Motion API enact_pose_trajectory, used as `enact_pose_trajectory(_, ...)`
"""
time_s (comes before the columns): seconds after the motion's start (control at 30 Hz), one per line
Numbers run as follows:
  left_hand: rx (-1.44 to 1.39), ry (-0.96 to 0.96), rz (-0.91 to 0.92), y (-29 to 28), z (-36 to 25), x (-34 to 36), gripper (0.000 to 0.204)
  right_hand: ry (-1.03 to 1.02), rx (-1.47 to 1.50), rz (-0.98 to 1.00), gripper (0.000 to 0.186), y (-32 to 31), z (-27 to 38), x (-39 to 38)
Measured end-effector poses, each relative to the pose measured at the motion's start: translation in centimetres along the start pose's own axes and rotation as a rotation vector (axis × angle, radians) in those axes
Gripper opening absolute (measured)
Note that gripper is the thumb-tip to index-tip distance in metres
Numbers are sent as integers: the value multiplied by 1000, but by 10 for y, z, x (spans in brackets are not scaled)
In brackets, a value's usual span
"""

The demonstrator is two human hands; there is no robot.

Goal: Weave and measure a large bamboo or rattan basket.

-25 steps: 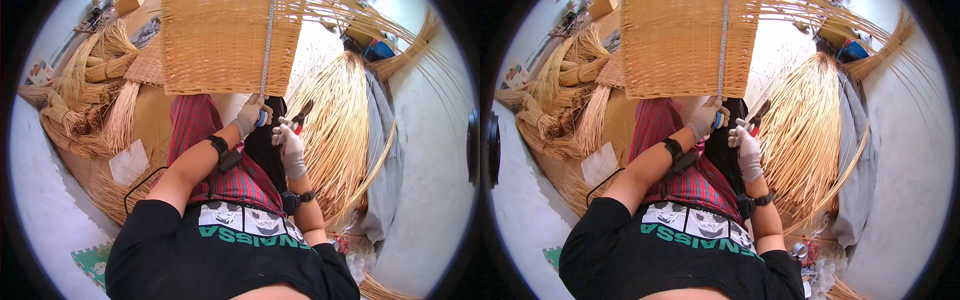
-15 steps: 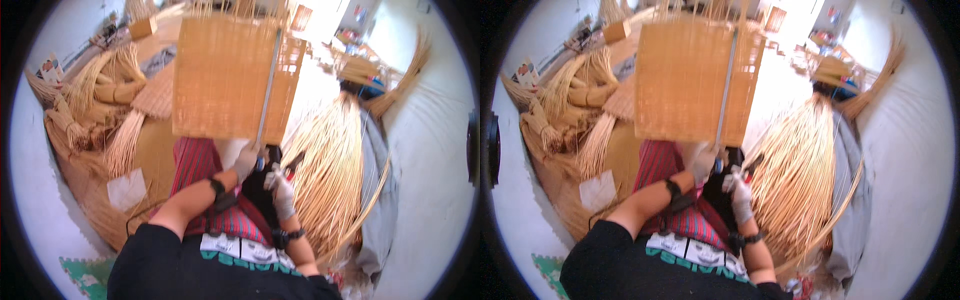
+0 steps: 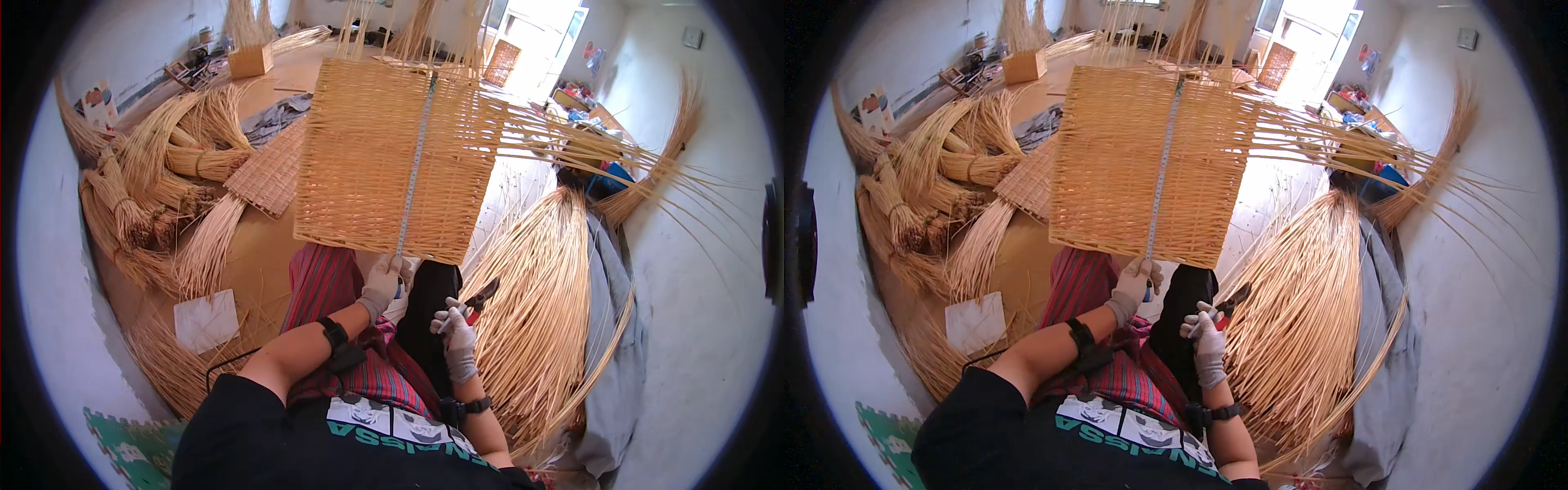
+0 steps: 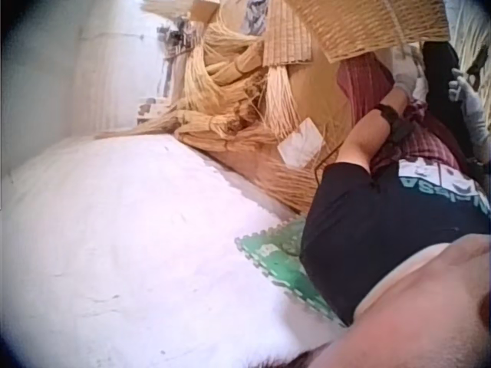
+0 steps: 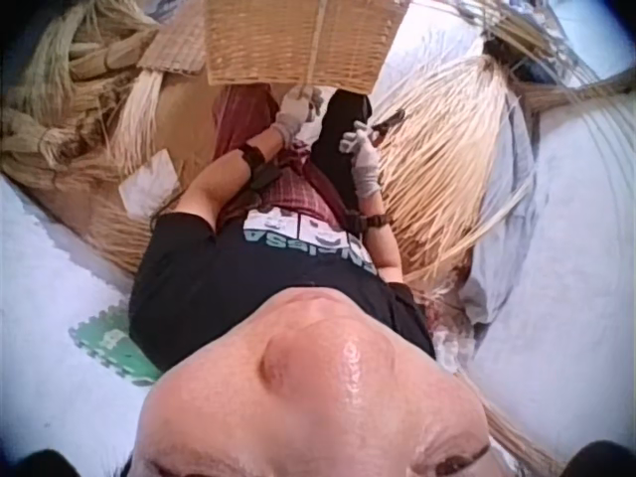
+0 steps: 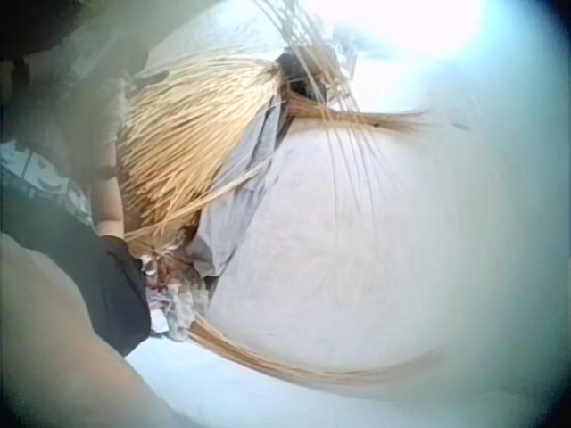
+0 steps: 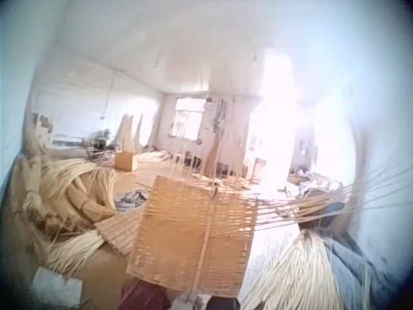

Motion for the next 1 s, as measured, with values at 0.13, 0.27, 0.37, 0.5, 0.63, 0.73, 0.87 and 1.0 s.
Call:
enact_pose_trajectory(0.13, 75, -9, -15, 5, -22, -6, 33, -17, 54, -7, 34, 2, 3, -2)
enact_pose_trajectory(0.27, -66, -100, -3, 16, -18, -15, 30, 6, 36, -29, 34, 2, 1, 1)
enact_pose_trajectory(0.37, -161, -105, 86, 24, -4, -14, 28, -23, 104, 12, 29, 2, 1, 3)
enact_pose_trajectory(0.5, -16, -158, 131, 20, 14, 6, 29, -49, -24, 15, 33, 2, 3, 1)
enact_pose_trajectory(0.63, -12, -217, 137, 17, 20, 18, 33, -66, -9, -9, 33, 4, 5, -4)
enact_pose_trajectory(0.73, -6, -169, 171, 19, 19, 18, 36, -73, 7, -8, 34, 6, 6, -6)
enact_pose_trajectory(0.87, -49, -198, 131, 12, 31, 20, 36, -82, -9, -12, 34, 5, 7, -5)
enact_pose_trajectory(1.0, -77, -145, 175, 13, 37, 25, 37, -78, 6, 5, 32, 1, 4, -3)
Point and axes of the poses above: each hand's wrist, its own x-axis towards the middle knuckle, its own y-axis out of the palm, z = x × y, the point moved 7 cm from there along x, towards the middle knuckle, and after that the axes turned 2 degrees about -y, right-handed, at the moved point
